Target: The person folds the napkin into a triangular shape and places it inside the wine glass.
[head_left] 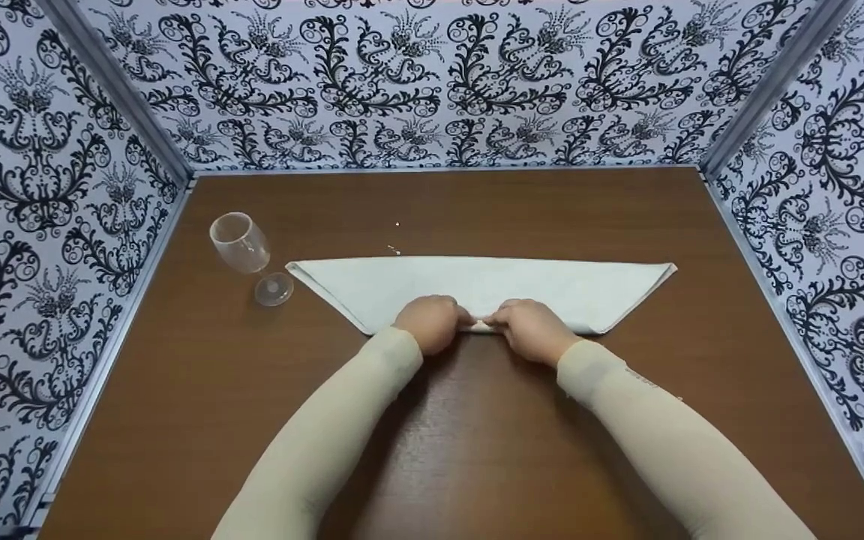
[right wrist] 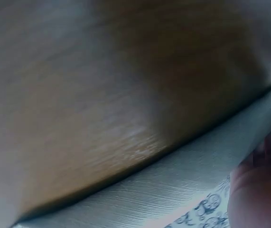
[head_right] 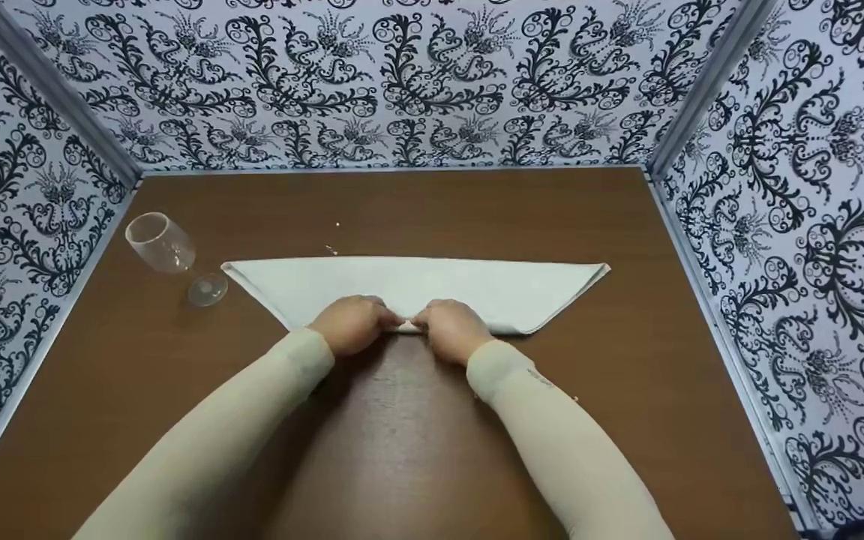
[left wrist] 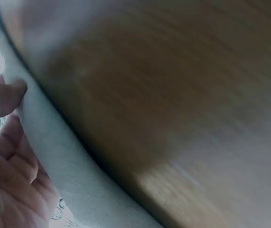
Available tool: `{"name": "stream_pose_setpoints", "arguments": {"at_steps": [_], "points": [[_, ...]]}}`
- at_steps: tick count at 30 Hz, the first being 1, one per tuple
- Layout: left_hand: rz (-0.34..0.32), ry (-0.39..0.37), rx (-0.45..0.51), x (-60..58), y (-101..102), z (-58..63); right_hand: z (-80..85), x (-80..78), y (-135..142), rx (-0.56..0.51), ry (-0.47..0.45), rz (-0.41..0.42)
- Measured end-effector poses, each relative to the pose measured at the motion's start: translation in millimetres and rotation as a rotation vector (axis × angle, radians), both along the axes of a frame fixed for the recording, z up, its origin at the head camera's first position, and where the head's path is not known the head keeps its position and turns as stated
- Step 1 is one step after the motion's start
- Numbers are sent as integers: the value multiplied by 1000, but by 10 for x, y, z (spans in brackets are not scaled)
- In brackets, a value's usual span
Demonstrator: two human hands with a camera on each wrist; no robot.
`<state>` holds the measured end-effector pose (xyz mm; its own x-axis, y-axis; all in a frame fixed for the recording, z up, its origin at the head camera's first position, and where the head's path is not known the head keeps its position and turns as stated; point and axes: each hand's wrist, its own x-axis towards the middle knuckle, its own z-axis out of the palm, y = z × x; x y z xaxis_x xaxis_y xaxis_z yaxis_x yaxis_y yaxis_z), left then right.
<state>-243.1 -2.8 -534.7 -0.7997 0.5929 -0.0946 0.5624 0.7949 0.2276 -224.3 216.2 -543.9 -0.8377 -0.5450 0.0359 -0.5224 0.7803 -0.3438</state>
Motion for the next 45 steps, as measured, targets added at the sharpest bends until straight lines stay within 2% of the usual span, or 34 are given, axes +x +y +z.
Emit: {"name": "stream_pose_setpoints", "arguments": {"at_steps": [3, 6, 8, 12, 16, 20, 25, 30, 34, 39, 45], "points": [[36, -76, 52, -33, -12, 12, 13, -31, 3, -22, -72, -36], [67, -115, 86, -59, -9, -14, 20, -48, -19, 5, -83, -65], [82, -120, 100, -75, -3, -47, 32, -44, -39, 25, -81, -82], [88, -85, 76, -86, 18, -69, 38, -23, -59, 72, -32, -98], [54, -7, 65, -68, 38, -62, 33, -5, -65, 128, 32, -75], [-15, 87, 44, -31, 18, -72, 18, 5, -48, 163, 59, -40], [-124, 187, -9, -10, -48, -77, 5, 28, 27, 155, 105, 16], [-213, 165, -53, -30, -102, -74, 2, 56, 62, 89, 34, 17], [-216, 144, -67, -49, -102, -66, -3, 67, 54, 93, 21, 23], [-201, 156, -92, -43, -79, -72, -6, 81, 50, 194, 120, 89], [-175, 151, -86, -26, -62, -89, -13, 85, 36, 227, 203, 117]]}}
